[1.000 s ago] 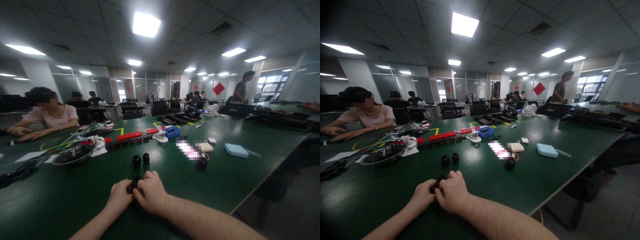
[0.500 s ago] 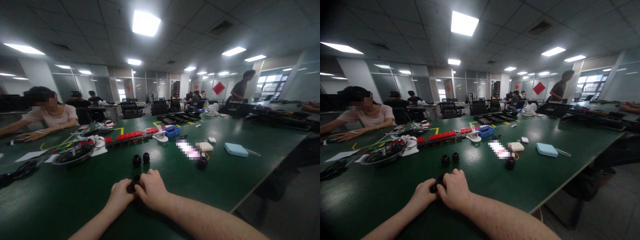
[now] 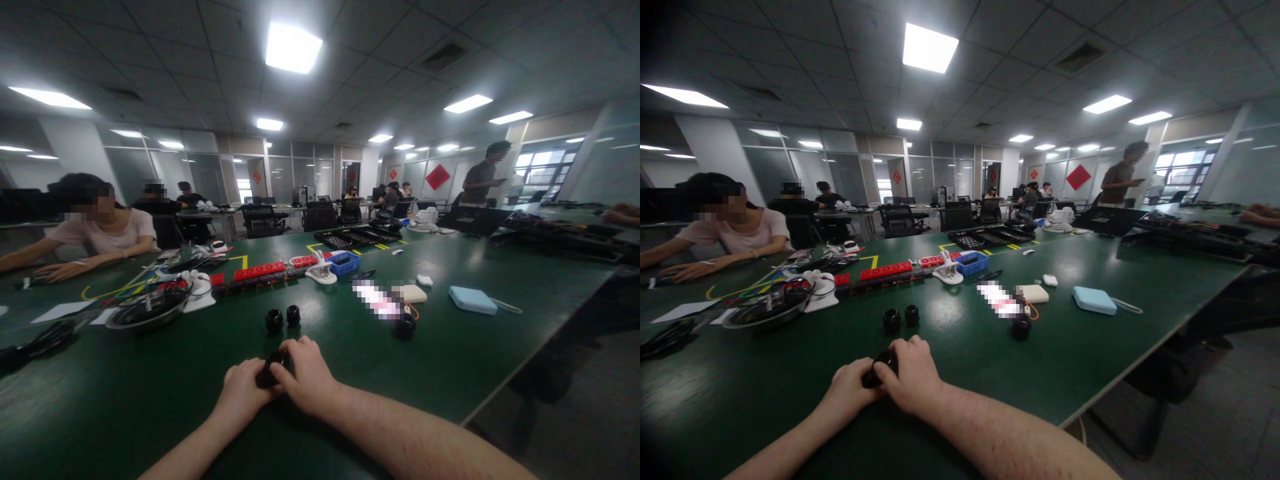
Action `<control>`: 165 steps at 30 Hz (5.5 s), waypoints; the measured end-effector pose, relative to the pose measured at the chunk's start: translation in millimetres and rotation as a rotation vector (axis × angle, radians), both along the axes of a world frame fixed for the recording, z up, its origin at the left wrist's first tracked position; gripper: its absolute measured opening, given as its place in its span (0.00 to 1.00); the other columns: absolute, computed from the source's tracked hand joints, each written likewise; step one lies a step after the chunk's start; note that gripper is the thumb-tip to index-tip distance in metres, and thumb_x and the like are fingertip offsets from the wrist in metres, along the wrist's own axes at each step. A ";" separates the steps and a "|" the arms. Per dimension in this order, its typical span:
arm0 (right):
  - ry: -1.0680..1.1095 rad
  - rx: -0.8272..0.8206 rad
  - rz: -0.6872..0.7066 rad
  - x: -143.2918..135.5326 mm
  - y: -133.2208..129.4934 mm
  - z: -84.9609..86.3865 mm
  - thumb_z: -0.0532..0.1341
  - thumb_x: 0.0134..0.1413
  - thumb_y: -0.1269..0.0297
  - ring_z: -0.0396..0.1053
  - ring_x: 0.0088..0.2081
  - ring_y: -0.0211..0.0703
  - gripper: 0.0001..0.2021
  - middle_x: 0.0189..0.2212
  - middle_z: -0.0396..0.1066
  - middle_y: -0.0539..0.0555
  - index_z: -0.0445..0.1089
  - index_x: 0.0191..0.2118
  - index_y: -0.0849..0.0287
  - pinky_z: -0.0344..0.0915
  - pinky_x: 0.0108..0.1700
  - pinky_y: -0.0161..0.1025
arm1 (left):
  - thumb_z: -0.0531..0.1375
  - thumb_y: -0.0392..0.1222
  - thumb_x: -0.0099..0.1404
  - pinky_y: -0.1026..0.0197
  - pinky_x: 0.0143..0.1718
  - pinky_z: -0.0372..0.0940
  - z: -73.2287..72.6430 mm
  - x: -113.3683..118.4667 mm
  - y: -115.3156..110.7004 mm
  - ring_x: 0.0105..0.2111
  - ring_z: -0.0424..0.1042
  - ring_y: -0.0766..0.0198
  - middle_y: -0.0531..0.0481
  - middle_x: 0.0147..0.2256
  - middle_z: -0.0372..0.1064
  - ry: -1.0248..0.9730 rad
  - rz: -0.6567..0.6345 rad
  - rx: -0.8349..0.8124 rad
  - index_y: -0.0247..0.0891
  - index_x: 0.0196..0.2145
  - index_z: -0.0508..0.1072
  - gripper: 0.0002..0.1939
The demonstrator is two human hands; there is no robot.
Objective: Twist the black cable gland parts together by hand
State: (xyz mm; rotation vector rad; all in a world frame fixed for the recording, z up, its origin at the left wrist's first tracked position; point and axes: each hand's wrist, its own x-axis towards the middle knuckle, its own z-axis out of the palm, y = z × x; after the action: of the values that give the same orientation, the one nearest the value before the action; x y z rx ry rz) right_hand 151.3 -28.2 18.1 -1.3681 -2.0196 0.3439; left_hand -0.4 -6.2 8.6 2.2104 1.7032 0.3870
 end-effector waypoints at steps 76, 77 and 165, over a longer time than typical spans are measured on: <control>-0.287 0.220 0.123 -9.6 2.6 6.8 0.53 0.49 0.68 0.54 0.36 0.42 0.06 0.30 0.64 0.52 0.67 0.32 0.59 0.49 0.39 0.40 | 0.55 0.43 0.50 0.59 0.43 0.53 7.8 7.3 -6.3 0.38 0.65 0.59 0.51 0.33 0.69 0.059 -0.058 -0.006 0.38 0.28 0.68 0.08; -0.313 0.234 0.136 -9.9 2.2 7.8 0.53 0.49 0.68 0.54 0.36 0.42 0.06 0.30 0.65 0.52 0.67 0.31 0.59 0.49 0.39 0.40 | 0.55 0.42 0.50 0.59 0.43 0.53 8.2 7.4 -6.7 0.38 0.65 0.59 0.50 0.33 0.69 0.059 -0.057 -0.004 0.38 0.28 0.67 0.07; -0.106 0.138 0.050 -5.5 2.4 -1.2 0.54 0.53 0.59 0.57 0.38 0.42 0.11 0.35 0.66 0.53 0.63 0.40 0.59 0.52 0.40 0.40 | 0.55 0.48 0.50 0.56 0.42 0.55 7.5 4.6 -5.6 0.38 0.65 0.57 0.49 0.33 0.68 -0.002 -0.028 -0.008 0.37 0.28 0.69 0.12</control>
State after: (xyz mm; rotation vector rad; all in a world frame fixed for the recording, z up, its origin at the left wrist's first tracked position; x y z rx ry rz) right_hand 145.7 -25.9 16.9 -1.2766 -2.1249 0.1534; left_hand 4.3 -11.7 16.1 2.2251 1.6676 0.3744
